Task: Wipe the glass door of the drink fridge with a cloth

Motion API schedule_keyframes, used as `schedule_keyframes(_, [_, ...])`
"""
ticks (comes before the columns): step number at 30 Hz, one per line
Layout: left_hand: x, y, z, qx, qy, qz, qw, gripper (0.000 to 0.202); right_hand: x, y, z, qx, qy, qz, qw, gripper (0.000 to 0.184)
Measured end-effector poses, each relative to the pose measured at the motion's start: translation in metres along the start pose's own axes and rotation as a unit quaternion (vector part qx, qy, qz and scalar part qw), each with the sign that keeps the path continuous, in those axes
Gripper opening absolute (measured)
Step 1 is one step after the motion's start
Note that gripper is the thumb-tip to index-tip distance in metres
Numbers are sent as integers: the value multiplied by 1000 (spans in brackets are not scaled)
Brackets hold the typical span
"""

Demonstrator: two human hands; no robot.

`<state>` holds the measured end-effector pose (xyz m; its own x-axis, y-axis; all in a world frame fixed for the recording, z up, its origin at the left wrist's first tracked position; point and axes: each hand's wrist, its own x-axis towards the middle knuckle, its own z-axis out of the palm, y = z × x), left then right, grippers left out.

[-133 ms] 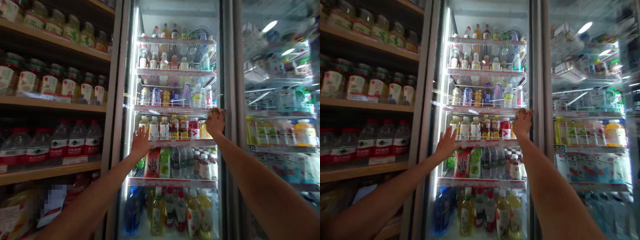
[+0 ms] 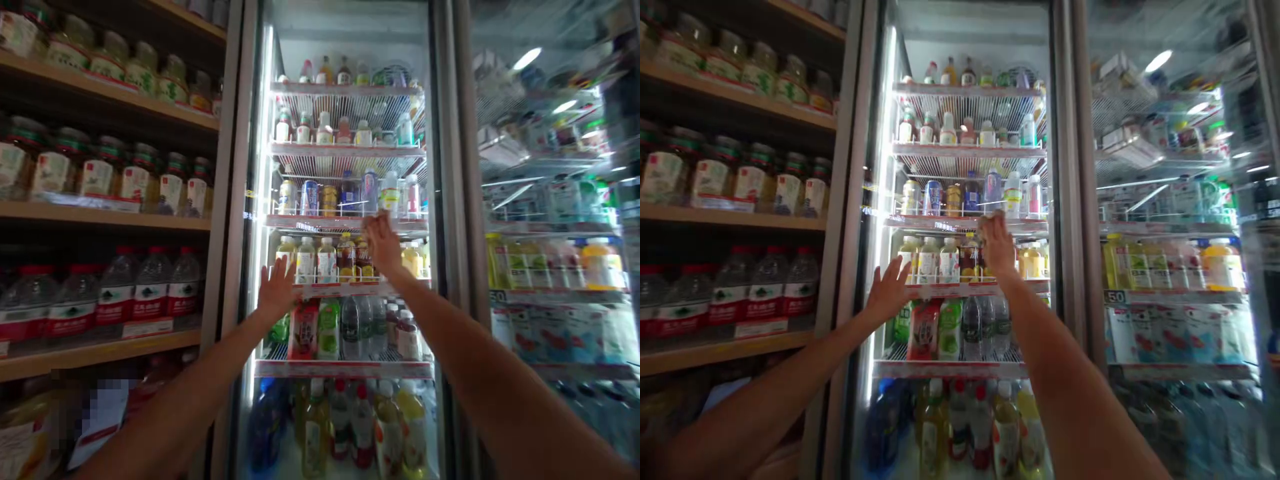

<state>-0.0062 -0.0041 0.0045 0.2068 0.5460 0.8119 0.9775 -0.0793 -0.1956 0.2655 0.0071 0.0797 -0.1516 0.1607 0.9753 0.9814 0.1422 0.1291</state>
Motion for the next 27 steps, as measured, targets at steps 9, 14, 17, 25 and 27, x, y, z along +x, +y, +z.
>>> schedule_keyframes(9, [6, -25, 7, -25, 7, -81, 996, 72, -33, 42, -14, -3, 2, 62, 998, 48])
schedule_keyframes(14, [3, -8, 5, -33, -4, -87, 996, 75, -33, 36, -11, -4, 11, 60, 998, 43])
schedule_keyframes(17, [-4, 6, 8, -29, -4, -42, 999, 75, -46, -3, 7, 19, -32, -93, 995, 42])
schedule_keyframes(25, [-23, 23, 28, -46, 16, -1, 999, 74, -101, 78, -3, -52, 18, 105, 993, 47])
schedule_keyframes(27, [-24, 26, 30, -48, 15, -9, 999, 75, -112, 91, -6, -65, 31, 169, 983, 47])
